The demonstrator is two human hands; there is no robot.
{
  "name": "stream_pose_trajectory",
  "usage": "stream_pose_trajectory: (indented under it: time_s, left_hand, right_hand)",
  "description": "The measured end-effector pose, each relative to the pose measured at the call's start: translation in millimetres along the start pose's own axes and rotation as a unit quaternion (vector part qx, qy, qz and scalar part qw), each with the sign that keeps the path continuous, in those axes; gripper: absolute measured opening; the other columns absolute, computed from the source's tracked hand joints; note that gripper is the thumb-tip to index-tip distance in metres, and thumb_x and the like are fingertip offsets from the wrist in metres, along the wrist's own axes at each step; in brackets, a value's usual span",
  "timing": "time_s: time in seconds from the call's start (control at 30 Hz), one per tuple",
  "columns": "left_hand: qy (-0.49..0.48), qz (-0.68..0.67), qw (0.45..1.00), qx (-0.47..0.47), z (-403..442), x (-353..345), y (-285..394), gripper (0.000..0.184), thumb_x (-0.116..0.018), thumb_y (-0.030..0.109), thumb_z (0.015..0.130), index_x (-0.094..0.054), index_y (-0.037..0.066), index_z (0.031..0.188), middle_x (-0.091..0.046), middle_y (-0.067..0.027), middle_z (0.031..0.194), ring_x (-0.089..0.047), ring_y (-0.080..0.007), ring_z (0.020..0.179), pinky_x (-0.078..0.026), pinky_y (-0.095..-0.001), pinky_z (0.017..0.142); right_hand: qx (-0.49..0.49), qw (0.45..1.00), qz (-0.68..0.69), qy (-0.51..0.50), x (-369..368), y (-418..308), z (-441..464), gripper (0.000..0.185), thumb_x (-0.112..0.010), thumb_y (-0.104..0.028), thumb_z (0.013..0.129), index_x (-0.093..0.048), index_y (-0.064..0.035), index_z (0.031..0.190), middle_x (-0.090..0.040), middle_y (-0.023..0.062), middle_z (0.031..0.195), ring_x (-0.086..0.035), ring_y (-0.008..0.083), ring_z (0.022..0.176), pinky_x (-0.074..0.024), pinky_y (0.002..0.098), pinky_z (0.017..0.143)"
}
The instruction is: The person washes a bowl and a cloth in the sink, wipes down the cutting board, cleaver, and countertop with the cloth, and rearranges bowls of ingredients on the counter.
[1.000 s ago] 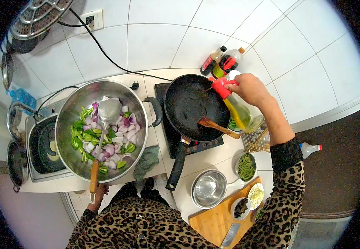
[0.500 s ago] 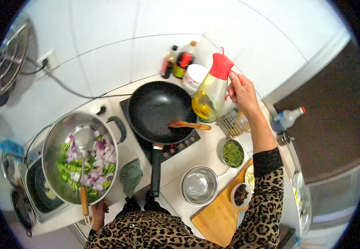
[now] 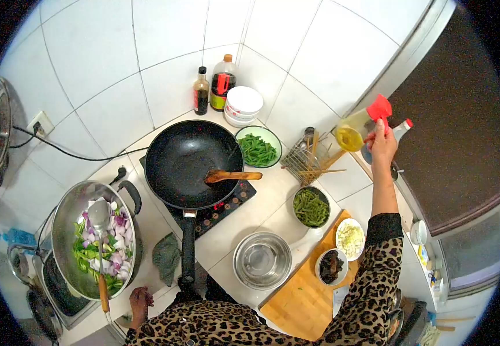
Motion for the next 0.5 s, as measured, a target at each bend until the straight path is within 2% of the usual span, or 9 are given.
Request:
stream_pose_trajectory:
  time_s: [0.07, 0.17, 0.2, 0.3, 0.37, 0.5]
  left_hand:
    - [0.009, -0.004, 1.0, -0.017, -6.0, -0.7, -8.0, 0.022, -0.043, 0.016, 0.095, -0.053, -0.002, 0.102, -0.055, -0.007, 0.067, -0.053, -0.0122, 0.054, -0.044, -0.0238, 0.044]
    - [0.029, 0.024, 0.999, 0.016, -20.8, -8.7, 8.5, 0.023, -0.043, 0.016, 0.095, -0.053, -0.004, 0.102, -0.056, -0.0081, 0.068, -0.053, -0.0128, 0.054, -0.045, -0.0256, 0.046]
    - [0.041, 0.024, 0.999, 0.024, -25.1, -11.3, 13.4, 0.023, -0.043, 0.016, 0.094, -0.052, -0.004, 0.102, -0.057, -0.0082, 0.068, -0.053, -0.0128, 0.054, -0.045, -0.0254, 0.046]
    - [0.074, 0.017, 0.997, 0.028, -37.1, -10.9, 10.4, 0.023, -0.043, 0.015, 0.094, -0.052, -0.004, 0.101, -0.057, -0.0081, 0.068, -0.053, -0.0127, 0.055, -0.044, -0.0247, 0.047]
    - [0.09, 0.014, 0.996, 0.023, -42.2, -10.9, 11.9, 0.022, -0.044, 0.015, 0.094, -0.052, -0.004, 0.101, -0.057, -0.008, 0.068, -0.053, -0.0126, 0.055, -0.044, -0.0243, 0.047]
    - [0.105, 0.021, 0.994, 0.038, -49.9, -5.6, 0.5, 0.022, -0.042, 0.014, 0.094, -0.052, -0.004, 0.1, -0.057, -0.007, 0.067, -0.053, -0.0116, 0.055, -0.044, -0.0226, 0.046]
  right_hand:
    - [0.029, 0.997, -0.06, 0.027, 6.5, 19.2, 16.9, 0.036, -0.055, -0.04, 0.089, -0.056, -0.0051, 0.081, -0.056, 0.0047, 0.06, -0.05, 0.0092, 0.045, -0.0387, 0.0231, 0.041]
    - [0.03, 0.991, -0.119, 0.055, 11.6, 58.7, 52.7, 0.039, -0.055, -0.043, 0.088, -0.054, -0.005, 0.077, -0.057, 0.0044, 0.057, -0.051, 0.0107, 0.044, -0.0396, 0.0251, 0.04]
    - [0.025, 0.997, -0.071, 0.033, 13.1, 74.9, 66.4, 0.039, -0.055, -0.043, 0.088, -0.054, -0.0054, 0.077, -0.056, 0.0045, 0.057, -0.05, 0.011, 0.043, -0.0388, 0.0254, 0.038]
    - [0.006, 0.992, -0.103, 0.077, 5.4, 76.6, 66.6, 0.039, -0.056, -0.043, 0.088, -0.054, -0.0053, 0.081, -0.056, 0.0041, 0.06, -0.049, 0.0107, 0.044, -0.0373, 0.0251, 0.038]
    - [-0.004, 0.996, -0.062, 0.06, 2.8, 87.1, 74.4, 0.04, -0.056, -0.044, 0.087, -0.055, -0.0047, 0.08, -0.056, 0.0042, 0.06, -0.049, 0.0108, 0.044, -0.0371, 0.0252, 0.038]
    - [0.006, 0.994, -0.1, 0.045, 4.8, 117.9, 100.4, 0.041, -0.055, -0.045, 0.087, -0.054, -0.0044, 0.081, -0.056, 0.0042, 0.061, -0.049, 0.0106, 0.045, -0.038, 0.0244, 0.04]
Point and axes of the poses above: each hand's wrist, its own z-axis towards the middle knuckle, its own x-axis out of the back of the hand, y = z × x, the point moved 4 cm from there along z, towards the middle knuckle
